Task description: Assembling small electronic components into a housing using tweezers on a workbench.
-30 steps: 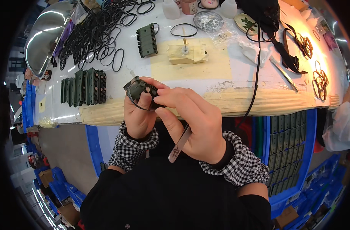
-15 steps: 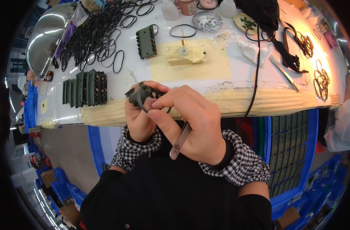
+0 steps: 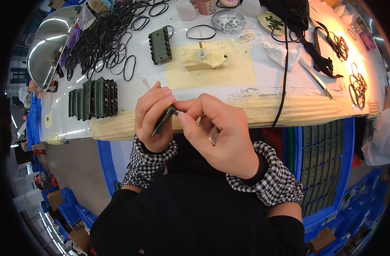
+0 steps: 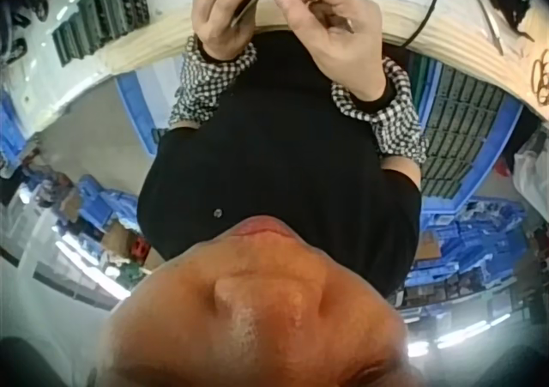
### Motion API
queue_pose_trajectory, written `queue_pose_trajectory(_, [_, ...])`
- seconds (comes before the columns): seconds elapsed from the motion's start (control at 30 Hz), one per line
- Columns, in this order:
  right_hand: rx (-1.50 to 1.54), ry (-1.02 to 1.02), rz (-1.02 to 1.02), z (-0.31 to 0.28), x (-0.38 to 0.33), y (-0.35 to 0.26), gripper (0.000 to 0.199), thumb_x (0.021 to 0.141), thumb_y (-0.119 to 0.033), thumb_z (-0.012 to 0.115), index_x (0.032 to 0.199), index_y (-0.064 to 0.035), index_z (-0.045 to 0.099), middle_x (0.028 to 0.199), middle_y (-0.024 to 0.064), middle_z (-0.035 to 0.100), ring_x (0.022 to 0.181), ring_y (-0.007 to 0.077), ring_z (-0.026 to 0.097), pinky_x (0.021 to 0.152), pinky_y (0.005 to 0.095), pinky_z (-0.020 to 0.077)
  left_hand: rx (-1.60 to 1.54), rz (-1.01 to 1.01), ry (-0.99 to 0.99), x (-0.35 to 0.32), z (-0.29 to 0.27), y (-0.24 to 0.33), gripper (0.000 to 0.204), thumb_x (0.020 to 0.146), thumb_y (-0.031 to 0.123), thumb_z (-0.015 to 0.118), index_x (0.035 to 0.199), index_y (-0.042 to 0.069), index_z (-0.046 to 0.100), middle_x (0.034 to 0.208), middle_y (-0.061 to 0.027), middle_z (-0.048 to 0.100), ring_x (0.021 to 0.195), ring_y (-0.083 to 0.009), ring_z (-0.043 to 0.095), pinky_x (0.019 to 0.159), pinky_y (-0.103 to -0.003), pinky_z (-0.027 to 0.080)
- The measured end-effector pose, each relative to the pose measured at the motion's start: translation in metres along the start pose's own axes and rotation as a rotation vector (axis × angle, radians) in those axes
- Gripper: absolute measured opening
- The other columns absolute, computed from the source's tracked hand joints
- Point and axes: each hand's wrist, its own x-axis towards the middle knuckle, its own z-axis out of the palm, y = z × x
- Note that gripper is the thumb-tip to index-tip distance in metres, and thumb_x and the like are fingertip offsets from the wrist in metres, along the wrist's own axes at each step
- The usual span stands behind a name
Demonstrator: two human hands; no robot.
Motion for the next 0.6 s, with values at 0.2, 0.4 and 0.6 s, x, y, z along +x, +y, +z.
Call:
queue_pose_trajectory(0.2, [-0.073,0.009,-0.074,0.0,-0.002,0.0,0.01,0.089,-0.003,0.062,0.082,-0.0004,0.055,0.096,0.0099,0.07,0.05,-0.0015,0.038,0.045,0.018,0.0322,0.016,0.013,-0.029,0.0,-0.001,0.002,0.04,0.067,-0.001,0.07,0.107,0.003,0.066,0.105,-0.0113,0.064,0.096,-0.0301,0.064,0.093,-0.047,0.05])
queue_pose_trajectory(0.4, [-0.056,-0.012,-0.078,0.004,-0.004,-0.005,0.011,0.088,-0.001,0.063,0.084,0.0002,0.053,0.098,0.0147,0.069,0.051,0.0013,0.046,0.045,0.0203,0.0369,0.089,0.04,0.022,-0.001,0.001,-0.001,0.035,0.072,-0.001,0.067,0.107,0.002,0.066,0.105,-0.0121,0.064,0.096,-0.0303,0.063,0.093,-0.046,0.051])
queue_pose_trajectory(0.6, [-0.232,0.02,-0.28,0.007,0.002,-0.009,0.01,0.082,0.0,0.069,0.089,0.0021,0.061,0.096,0.0168,0.067,0.079,0.0229,0.068,0.064,0.0287,0.0529,-0.849,-0.565,0.051,-0.009,0.006,0.016,0.023,0.091,0.005,0.058,0.112,-0.001,0.059,0.111,-0.0142,0.063,0.106,-0.0271,0.061,0.096,-0.043,0.049])
